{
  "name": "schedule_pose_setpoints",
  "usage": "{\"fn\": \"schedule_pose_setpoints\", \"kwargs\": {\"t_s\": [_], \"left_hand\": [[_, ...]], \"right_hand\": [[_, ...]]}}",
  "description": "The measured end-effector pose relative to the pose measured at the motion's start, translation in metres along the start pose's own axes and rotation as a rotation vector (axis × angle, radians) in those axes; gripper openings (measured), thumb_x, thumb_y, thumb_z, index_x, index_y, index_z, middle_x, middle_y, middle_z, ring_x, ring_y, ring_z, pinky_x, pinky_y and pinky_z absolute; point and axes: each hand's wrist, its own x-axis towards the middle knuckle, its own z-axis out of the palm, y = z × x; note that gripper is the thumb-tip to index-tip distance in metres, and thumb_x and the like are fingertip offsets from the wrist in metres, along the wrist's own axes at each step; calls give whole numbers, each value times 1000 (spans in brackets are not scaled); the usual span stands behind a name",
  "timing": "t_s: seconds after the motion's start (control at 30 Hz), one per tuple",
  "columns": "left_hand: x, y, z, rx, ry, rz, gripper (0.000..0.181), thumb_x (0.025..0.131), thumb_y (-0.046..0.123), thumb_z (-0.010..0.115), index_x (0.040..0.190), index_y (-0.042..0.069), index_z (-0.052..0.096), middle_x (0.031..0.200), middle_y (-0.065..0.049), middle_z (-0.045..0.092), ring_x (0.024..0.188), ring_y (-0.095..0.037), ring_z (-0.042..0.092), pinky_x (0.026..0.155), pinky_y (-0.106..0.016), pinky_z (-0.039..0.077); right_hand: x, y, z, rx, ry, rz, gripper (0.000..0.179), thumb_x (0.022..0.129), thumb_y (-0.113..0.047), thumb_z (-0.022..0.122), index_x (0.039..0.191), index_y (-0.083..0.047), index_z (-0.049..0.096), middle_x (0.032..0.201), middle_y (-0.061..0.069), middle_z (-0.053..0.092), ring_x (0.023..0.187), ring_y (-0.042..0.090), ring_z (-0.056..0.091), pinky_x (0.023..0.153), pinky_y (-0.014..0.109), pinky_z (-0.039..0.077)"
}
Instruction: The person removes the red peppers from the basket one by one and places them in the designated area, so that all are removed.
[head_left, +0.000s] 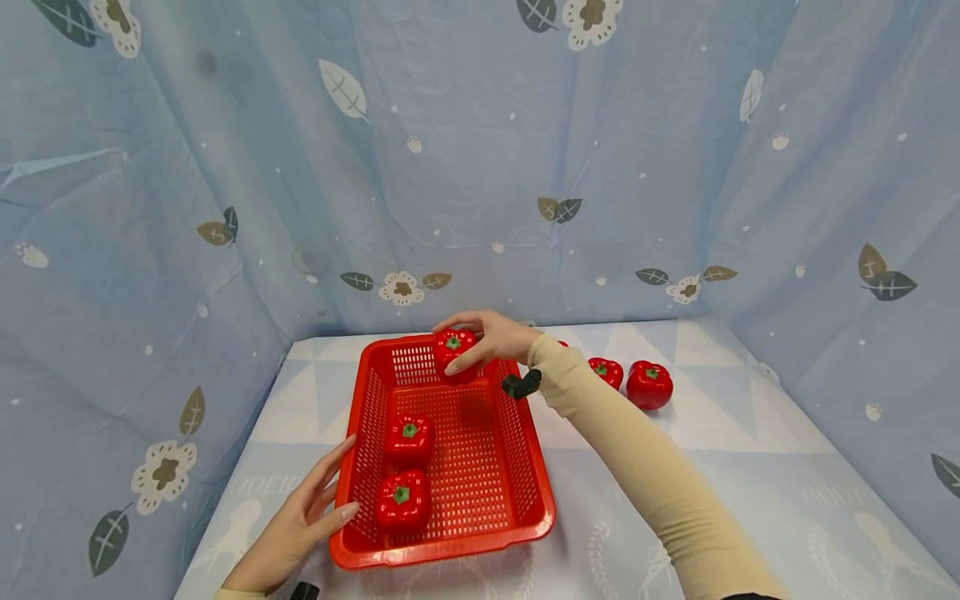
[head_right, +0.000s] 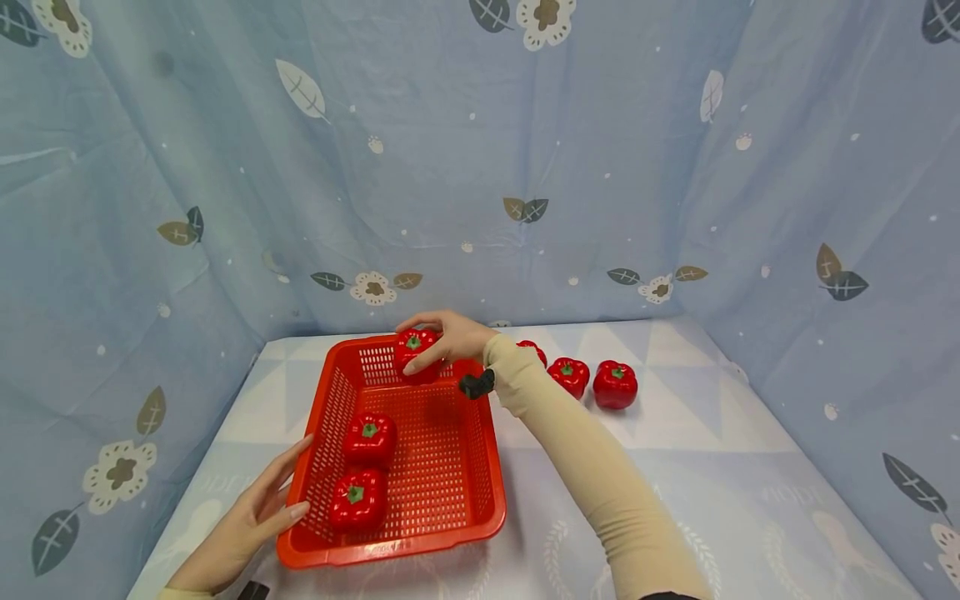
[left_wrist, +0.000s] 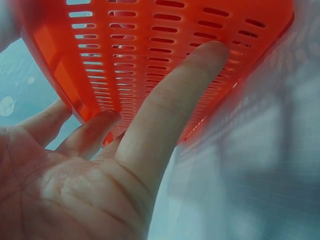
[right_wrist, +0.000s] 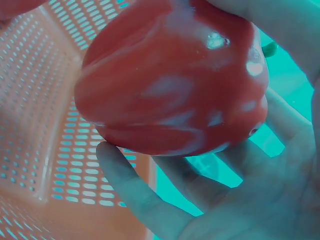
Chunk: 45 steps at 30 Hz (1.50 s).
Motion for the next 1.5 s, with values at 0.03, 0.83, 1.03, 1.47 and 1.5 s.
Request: {"fn": "schedule_pose_setpoints", "kwargs": {"t_s": [0.03,0.83,1.03,1.47,1.5], "left_hand": [[0,0,0,-4,-1,-1,84,105,18,74,173,31,27,180,-15,14,158,-58,26,99,-46,62],[-2,-1,0,-7,-7,-6,83,106,17,74,173,31,27,181,-14,14,159,-56,25,100,-45,61],[-1,-1,0,-4,-8,-4,83,106,17,73,173,32,28,180,-14,14,159,-57,26,100,-46,62],[0,0,-1,-2,-13,25,83,105,17,73,174,31,27,181,-15,12,158,-58,25,100,-46,62],[0,0,-1,1,-15,31,83,106,17,73,174,31,27,181,-16,12,158,-58,25,100,-46,62]], "right_hand": [[-2,-2,-2,-11,3,-2,69,90,-8,90,154,-12,63,130,10,73,111,28,71,88,44,65],[-68,-22,-51,3,123,-57,68,89,-6,89,152,-17,64,138,12,71,120,36,69,93,44,64],[-87,-15,-62,16,155,-59,70,89,-2,88,153,-15,62,141,13,69,119,36,69,96,44,64],[-121,9,-70,-62,235,-13,69,91,-11,90,153,-19,62,148,8,65,125,36,66,98,46,62],[-123,11,-70,-73,240,-14,69,91,-12,90,153,-19,62,149,9,64,125,36,66,98,47,62]]}}
